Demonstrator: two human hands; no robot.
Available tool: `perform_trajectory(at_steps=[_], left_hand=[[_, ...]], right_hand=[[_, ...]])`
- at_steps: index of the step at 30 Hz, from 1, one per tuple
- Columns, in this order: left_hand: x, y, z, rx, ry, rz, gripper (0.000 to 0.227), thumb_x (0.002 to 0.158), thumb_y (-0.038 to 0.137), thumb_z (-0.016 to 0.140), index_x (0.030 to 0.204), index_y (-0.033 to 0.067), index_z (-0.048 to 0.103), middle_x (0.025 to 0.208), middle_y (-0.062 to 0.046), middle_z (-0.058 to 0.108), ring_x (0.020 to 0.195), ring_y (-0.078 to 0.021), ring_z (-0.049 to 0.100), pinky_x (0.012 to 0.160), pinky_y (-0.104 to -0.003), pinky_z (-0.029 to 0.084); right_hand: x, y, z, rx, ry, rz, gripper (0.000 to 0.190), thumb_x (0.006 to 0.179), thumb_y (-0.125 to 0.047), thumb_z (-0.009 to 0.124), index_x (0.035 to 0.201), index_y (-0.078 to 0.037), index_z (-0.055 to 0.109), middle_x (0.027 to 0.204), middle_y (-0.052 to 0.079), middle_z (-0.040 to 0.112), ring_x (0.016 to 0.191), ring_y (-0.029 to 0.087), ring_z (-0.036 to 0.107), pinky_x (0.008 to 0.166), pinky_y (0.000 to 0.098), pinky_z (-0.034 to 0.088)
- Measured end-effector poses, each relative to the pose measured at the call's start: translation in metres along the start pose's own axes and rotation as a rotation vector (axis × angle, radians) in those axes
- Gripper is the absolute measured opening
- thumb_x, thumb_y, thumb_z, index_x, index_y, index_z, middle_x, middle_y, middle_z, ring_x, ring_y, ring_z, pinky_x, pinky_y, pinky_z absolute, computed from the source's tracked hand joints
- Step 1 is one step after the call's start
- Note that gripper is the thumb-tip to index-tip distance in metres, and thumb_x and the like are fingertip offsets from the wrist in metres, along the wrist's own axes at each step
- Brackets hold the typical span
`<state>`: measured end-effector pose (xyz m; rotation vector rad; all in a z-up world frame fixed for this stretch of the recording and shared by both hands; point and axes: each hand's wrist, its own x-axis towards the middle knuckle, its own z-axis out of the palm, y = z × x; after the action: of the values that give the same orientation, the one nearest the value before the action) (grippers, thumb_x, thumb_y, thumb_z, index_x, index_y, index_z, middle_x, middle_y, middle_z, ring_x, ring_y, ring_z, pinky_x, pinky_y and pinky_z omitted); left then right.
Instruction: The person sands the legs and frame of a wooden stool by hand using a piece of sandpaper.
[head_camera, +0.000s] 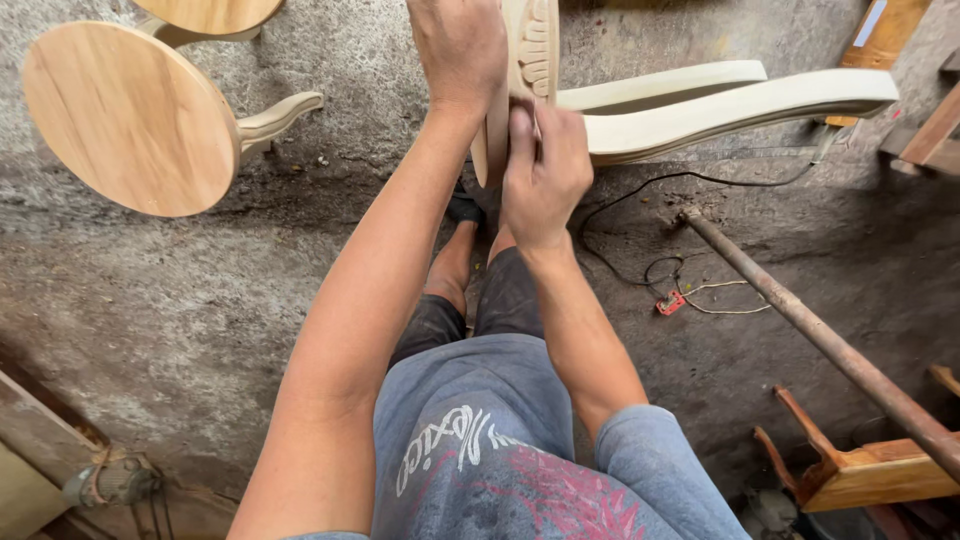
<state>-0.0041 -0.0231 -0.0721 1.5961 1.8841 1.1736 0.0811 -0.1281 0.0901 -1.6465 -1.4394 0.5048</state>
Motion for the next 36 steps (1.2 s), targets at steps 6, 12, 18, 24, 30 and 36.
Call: perform_trajectory(at_steps=[6, 12, 18, 24, 30, 36], left_hand=[[0.004, 0.027, -0.013, 0.258, 0.041, 0.155, 0.015, 0.099, 0.012, 0.054, 0.103, -0.0024, 0.052, 0.099, -0.021, 0.055, 0.086, -0.034, 0.057, 0.075, -0.049, 0.046], [0.018, 0.062, -0.04, 0.014, -0.037, -0.047, 0.017, 0.109, 0.014, 0.048, 0.107, -0.0024, 0.051, 0.09, -0.02, 0.059, 0.072, -0.0357, 0.061, 0.066, -0.048, 0.048], [0.025, 0.102, -0.07, -0.267, -0.062, -0.211, 0.039, 0.112, 0.02, 0.037, 0.147, 0.0026, 0.04, 0.133, -0.026, 0.067, 0.104, -0.0426, 0.071, 0.086, -0.047, 0.057], [0.027, 0.105, -0.076, -0.267, -0.081, -0.283, 0.038, 0.115, 0.022, 0.037, 0.151, 0.0094, 0.041, 0.14, -0.025, 0.066, 0.126, -0.0436, 0.069, 0.098, -0.047, 0.061], [0.032, 0.122, -0.08, -0.083, -0.097, -0.439, 0.039, 0.109, 0.023, 0.041, 0.145, 0.0076, 0.048, 0.124, -0.023, 0.072, 0.104, -0.0422, 0.073, 0.086, -0.048, 0.059], [0.034, 0.117, -0.078, 0.086, -0.086, -0.422, 0.037, 0.105, 0.024, 0.048, 0.138, 0.0099, 0.056, 0.112, -0.02, 0.075, 0.096, -0.0433, 0.072, 0.08, -0.051, 0.056]], right_hand=[[0.015, -0.001, -0.001, -0.09, -0.034, -0.1, 0.016, 0.103, -0.006, 0.069, 0.118, -0.002, 0.072, 0.088, 0.012, 0.06, 0.079, 0.025, 0.059, 0.072, 0.0379, 0.049], [0.056, 0.006, 0.007, -0.022, -0.109, -0.11, 0.014, 0.105, -0.003, 0.068, 0.119, -0.004, 0.069, 0.093, 0.014, 0.059, 0.082, 0.029, 0.06, 0.073, 0.0397, 0.049], [0.073, -0.007, 0.0, -0.04, -0.208, -0.11, 0.017, 0.103, -0.003, 0.067, 0.119, -0.002, 0.068, 0.093, 0.014, 0.059, 0.08, 0.031, 0.063, 0.072, 0.0418, 0.051], [0.12, 0.013, 0.016, -0.07, -0.327, -0.187, 0.015, 0.101, -0.005, 0.072, 0.116, -0.002, 0.069, 0.09, 0.014, 0.058, 0.072, 0.028, 0.063, 0.063, 0.0417, 0.05], [0.099, 0.013, -0.011, 0.022, -0.403, -0.174, 0.019, 0.096, -0.004, 0.071, 0.115, -0.004, 0.071, 0.088, 0.014, 0.059, 0.074, 0.031, 0.064, 0.065, 0.0419, 0.052], [0.108, 0.028, -0.026, 0.149, -0.527, -0.208, 0.019, 0.095, -0.005, 0.073, 0.114, -0.005, 0.071, 0.089, 0.015, 0.061, 0.078, 0.032, 0.064, 0.069, 0.041, 0.053]])
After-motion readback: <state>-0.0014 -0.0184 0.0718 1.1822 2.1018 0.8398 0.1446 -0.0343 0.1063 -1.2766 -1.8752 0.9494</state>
